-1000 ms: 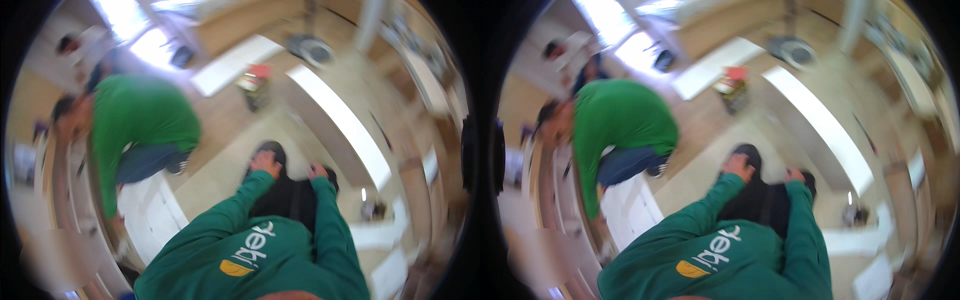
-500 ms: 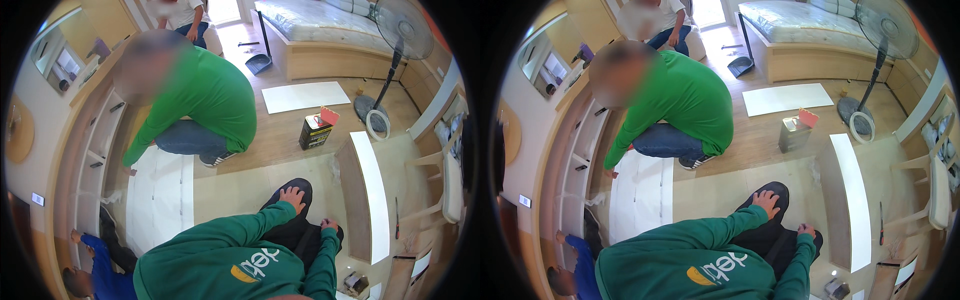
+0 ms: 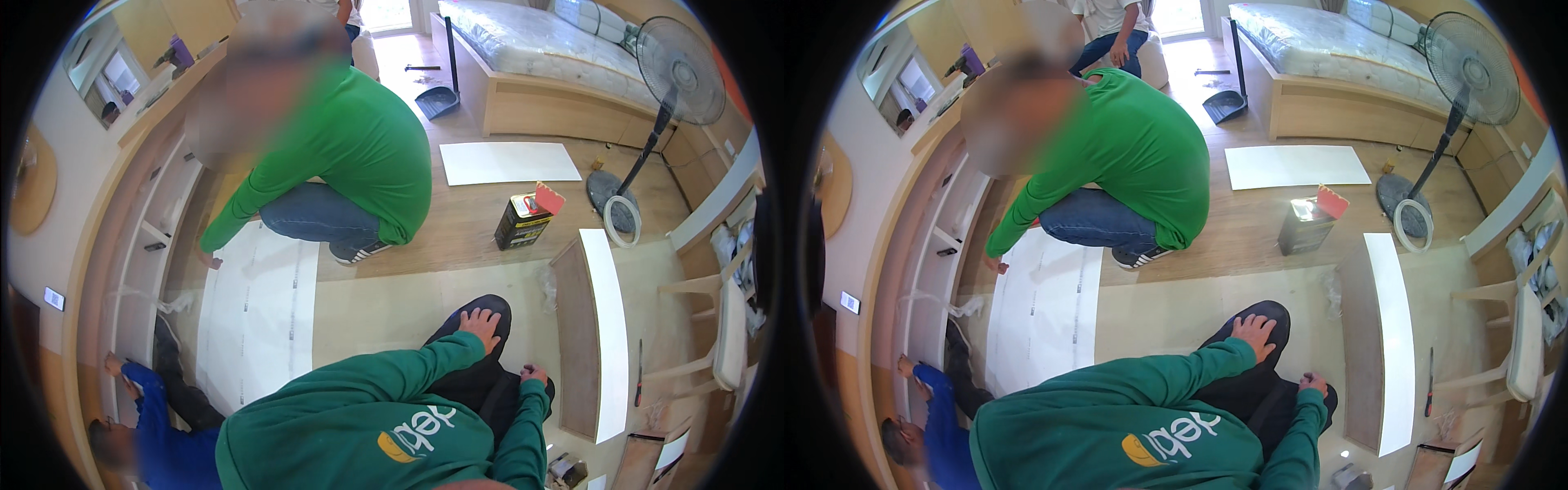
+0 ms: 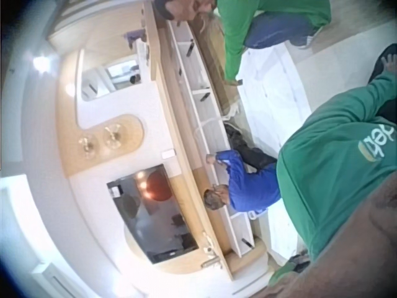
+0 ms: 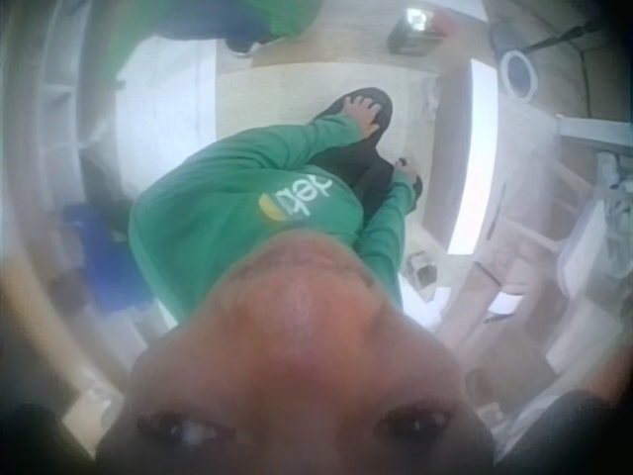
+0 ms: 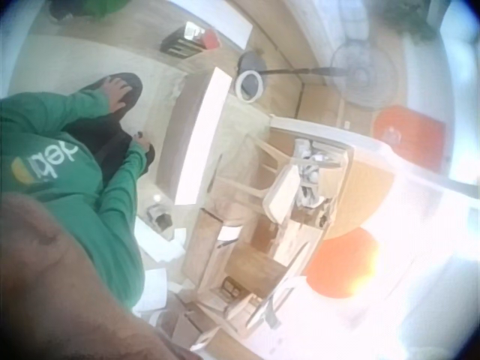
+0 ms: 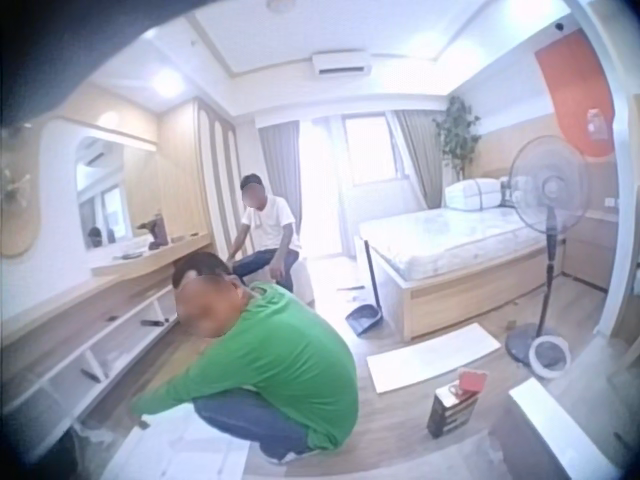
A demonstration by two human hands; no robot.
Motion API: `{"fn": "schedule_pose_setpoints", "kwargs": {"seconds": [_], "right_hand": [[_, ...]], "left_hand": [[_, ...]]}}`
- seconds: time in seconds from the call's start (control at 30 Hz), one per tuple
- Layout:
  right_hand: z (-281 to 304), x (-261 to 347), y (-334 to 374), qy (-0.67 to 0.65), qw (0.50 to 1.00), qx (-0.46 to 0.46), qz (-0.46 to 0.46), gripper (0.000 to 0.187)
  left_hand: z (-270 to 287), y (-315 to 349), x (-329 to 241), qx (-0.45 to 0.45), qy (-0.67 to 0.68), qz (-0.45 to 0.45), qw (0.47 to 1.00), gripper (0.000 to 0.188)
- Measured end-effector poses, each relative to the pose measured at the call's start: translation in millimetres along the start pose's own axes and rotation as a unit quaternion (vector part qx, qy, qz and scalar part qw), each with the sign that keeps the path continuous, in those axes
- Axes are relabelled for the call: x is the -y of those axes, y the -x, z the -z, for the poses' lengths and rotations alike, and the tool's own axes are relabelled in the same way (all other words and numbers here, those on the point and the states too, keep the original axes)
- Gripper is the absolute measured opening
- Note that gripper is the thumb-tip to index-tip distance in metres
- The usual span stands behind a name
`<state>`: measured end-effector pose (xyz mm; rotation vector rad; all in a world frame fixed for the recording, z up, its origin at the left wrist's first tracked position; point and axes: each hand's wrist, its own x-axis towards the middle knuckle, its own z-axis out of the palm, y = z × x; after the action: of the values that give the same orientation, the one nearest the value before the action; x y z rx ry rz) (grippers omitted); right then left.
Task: The person kneels on the floor and uses a utility knife to trim white laminate panels, aligning them with other pieces. They repeatedly cut and adjust the panels while other workers assemble nearby.
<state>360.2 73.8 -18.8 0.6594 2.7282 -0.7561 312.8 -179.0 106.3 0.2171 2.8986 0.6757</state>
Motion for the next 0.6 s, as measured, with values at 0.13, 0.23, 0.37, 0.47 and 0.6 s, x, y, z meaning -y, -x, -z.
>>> {"fn": "schedule_pose_setpoints", "kwargs": {"seconds": [0.13,0.23,0.37,0.47,0.6], "right_hand": [[-3,1,2,-0.009,1.0,0.006,-0.013,0.018],[-6,1,-2,-0.041,0.999,0.019,-0.024,0.019],[-7,-23,1,-0.077,0.988,-0.111,0.075,0.024],[22,-20,14,-0.22,0.959,-0.166,0.067,0.03],[55,-64,65,-0.288,0.93,-0.224,-0.04,0.025]], "left_hand": [[1,1,3,0.016,-0.011,0.008,1.0,0.055],[0,0,7,0.028,-0.021,0.011,0.999,0.054],[-8,-10,-2,0.02,-0.049,-0.011,0.999,0.052],[-15,-21,-6,0.04,-0.079,-0.011,0.996,0.051],[-26,-28,6,0.042,-0.036,-0.019,0.998,0.053]]}}
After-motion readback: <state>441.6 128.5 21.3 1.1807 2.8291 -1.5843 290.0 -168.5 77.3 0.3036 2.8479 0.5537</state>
